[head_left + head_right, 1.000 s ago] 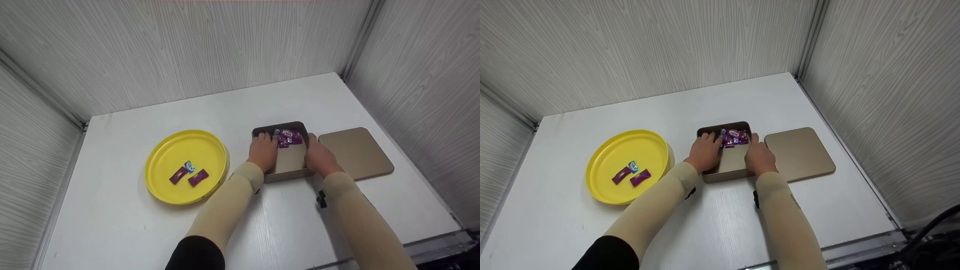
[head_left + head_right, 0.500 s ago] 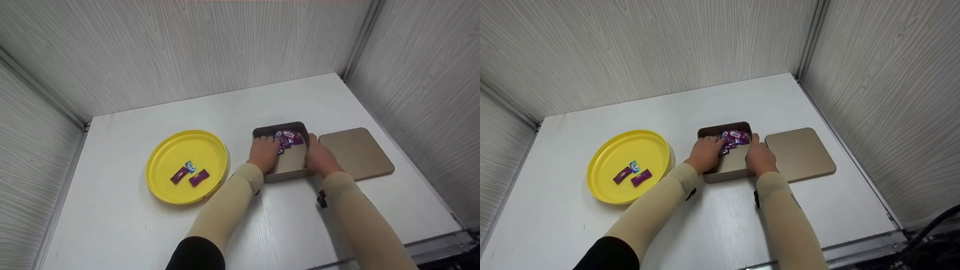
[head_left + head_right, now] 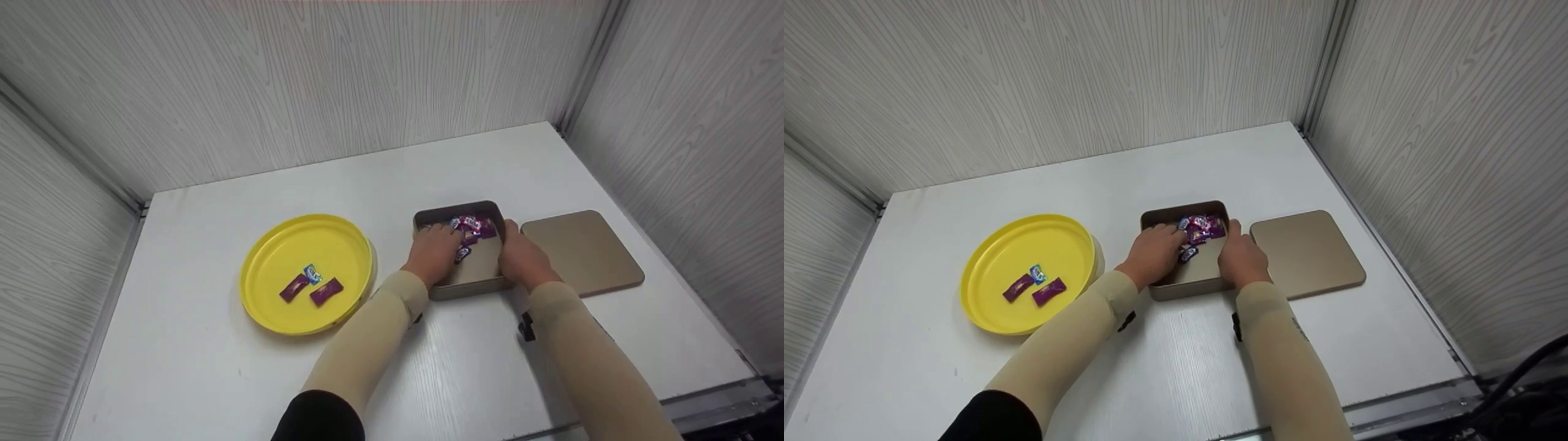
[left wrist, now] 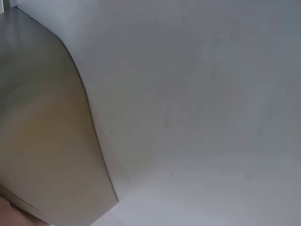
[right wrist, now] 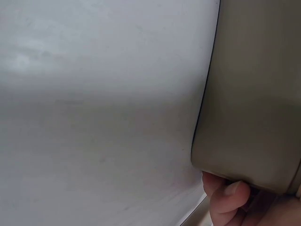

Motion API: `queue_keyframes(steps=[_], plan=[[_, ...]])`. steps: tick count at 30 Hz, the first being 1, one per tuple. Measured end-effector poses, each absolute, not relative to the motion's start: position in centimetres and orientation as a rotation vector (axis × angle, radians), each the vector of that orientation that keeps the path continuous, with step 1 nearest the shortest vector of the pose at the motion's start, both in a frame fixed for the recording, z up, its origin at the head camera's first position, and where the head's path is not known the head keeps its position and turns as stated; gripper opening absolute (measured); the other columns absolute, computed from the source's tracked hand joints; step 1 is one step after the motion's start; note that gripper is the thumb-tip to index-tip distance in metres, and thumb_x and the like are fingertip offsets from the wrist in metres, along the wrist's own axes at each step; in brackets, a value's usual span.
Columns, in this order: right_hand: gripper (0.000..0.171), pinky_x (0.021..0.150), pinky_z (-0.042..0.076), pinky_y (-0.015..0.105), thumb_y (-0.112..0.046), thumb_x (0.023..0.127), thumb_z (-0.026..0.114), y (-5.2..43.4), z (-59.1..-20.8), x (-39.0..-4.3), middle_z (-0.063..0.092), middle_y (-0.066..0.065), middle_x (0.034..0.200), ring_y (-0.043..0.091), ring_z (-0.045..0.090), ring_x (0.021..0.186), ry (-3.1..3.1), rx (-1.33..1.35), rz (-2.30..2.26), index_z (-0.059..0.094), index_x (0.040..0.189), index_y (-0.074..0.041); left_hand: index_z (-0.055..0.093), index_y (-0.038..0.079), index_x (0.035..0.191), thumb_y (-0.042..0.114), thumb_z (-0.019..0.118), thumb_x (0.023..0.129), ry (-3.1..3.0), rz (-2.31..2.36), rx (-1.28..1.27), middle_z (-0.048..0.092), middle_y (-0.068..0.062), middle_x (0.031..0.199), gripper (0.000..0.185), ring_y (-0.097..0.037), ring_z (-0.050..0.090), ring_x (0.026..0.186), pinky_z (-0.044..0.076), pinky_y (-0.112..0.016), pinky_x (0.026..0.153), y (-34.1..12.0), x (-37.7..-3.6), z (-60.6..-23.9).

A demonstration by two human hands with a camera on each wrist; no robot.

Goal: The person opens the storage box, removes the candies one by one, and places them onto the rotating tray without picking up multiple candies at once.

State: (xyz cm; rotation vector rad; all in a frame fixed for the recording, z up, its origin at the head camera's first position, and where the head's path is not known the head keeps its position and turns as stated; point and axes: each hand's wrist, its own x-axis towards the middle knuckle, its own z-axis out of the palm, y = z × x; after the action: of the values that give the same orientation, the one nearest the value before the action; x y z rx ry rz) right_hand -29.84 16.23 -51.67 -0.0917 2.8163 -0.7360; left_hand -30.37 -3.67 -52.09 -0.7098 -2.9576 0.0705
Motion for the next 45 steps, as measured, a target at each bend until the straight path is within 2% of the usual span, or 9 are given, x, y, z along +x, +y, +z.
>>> queue_keyframes(steps=[5,9,14,19,27,32,37,41,45], plan=[[0.069,0.08,0.048,0.053,-0.002,0.093,0.047,16.3,-51.7,-29.8,0.06,0.029,0.127,0.037,0.06,0.093,2.818,-0.123,-0.708,0.018,0.156,-0.005,0.065,0.017,0.119,0.018,0.054,0.104,-2.863,0.049,-0.773,0.066,0.0,0.114,0.019,-0.02,0.06,0.104,0.051,-0.038,0.09,-3.7,-29.7,-51.3],[0.07,0.082,0.049,0.054,-0.003,0.094,0.047,16.4,-51.6,-30.0,0.059,0.029,0.127,0.037,0.06,0.094,2.826,-0.12,-0.7,0.017,0.157,-0.004,0.065,0.015,0.115,0.017,0.056,0.103,-2.797,-0.031,-0.793,0.066,-0.001,0.109,0.015,-0.019,0.06,0.098,0.052,-0.036,0.084,-4.0,-29.0,-50.2],[0.072,0.085,0.049,0.056,-0.004,0.094,0.051,16.6,-51.6,-30.3,0.058,0.03,0.13,0.04,0.061,0.099,2.822,-0.119,-0.695,0.016,0.157,-0.003,0.064,0.015,0.117,0.011,0.056,0.101,-2.781,-0.096,-0.749,0.064,0.0,0.108,0.018,-0.017,0.06,0.096,0.053,-0.032,0.083,-4.8,-28.2,-48.9],[0.074,0.086,0.048,0.057,-0.003,0.092,0.054,16.7,-51.6,-30.5,0.058,0.03,0.131,0.04,0.06,0.1,2.817,-0.127,-0.695,0.016,0.156,-0.004,0.062,0.013,0.121,0.01,0.061,0.099,-2.868,-0.159,-0.664,0.059,-0.001,0.104,0.022,-0.017,0.058,0.092,0.053,-0.03,0.082,-6.4,-27.4,-47.7],[0.064,0.085,0.049,0.058,-0.003,0.096,0.042,17.0,-51.4,-30.9,0.057,0.032,0.129,0.041,0.061,0.097,2.834,-0.162,-0.657,0.016,0.155,-0.001,0.062,0.015,0.113,0.015,0.057,0.102,-3.02,-0.416,-0.42,0.06,-0.001,0.099,0.012,-0.018,0.057,0.086,0.052,-0.033,0.076,-10.6,-26.1,-46.4],[0.066,0.086,0.048,0.058,-0.004,0.097,0.043,17.6,-51.3,-31.0,0.057,0.033,0.129,0.041,0.061,0.098,2.828,-0.157,-0.661,0.014,0.156,0.0,0.06,0.015,0.107,0.017,0.06,0.101,-3.065,-0.548,-0.228,0.056,0.001,0.094,0.006,-0.016,0.054,0.084,0.05,-0.032,0.078,-13.8,-25.4,-46.1],[0.062,0.087,0.047,0.059,-0.007,0.1,0.036,18.1,-51.4,-31.2,0.056,0.032,0.13,0.042,0.06,0.099,2.815,-0.138,-0.661,0.012,0.157,-0.002,0.057,0.012,0.103,0.015,0.056,0.102,-3.076,-0.596,-0.141,0.054,-0.002,0.093,0.004,-0.02,0.052,0.084,0.048,-0.036,0.077,-16.6,-25.3,-46.3],[0.062,0.091,0.046,0.06,-0.007,0.099,0.039,18.2,-51.4,-31.2,0.054,0.033,0.132,0.043,0.059,0.102,2.819,-0.139,-0.674,0.014,0.156,0.0,0.055,0.01,0.1,0.017,0.05,0.105,-3.099,-0.65,-0.086,0.054,-0.005,0.092,0.009,-0.022,0.053,0.082,0.047,-0.036,0.074,-18.7,-25.1,-46.6],[0.063,0.094,0.045,0.061,-0.006,0.099,0.04,18.0,-51.3,-31.1,0.052,0.034,0.136,0.043,0.058,0.106,2.812,-0.144,-0.686,0.014,0.156,0.001,0.055,0.01,0.102,0.019,0.051,0.106,-3.139,-0.701,-0.003,0.056,-0.006,0.094,0.011,-0.022,0.056,0.082,0.048,-0.037,0.077,-20.5,-25.0,-47.2]])
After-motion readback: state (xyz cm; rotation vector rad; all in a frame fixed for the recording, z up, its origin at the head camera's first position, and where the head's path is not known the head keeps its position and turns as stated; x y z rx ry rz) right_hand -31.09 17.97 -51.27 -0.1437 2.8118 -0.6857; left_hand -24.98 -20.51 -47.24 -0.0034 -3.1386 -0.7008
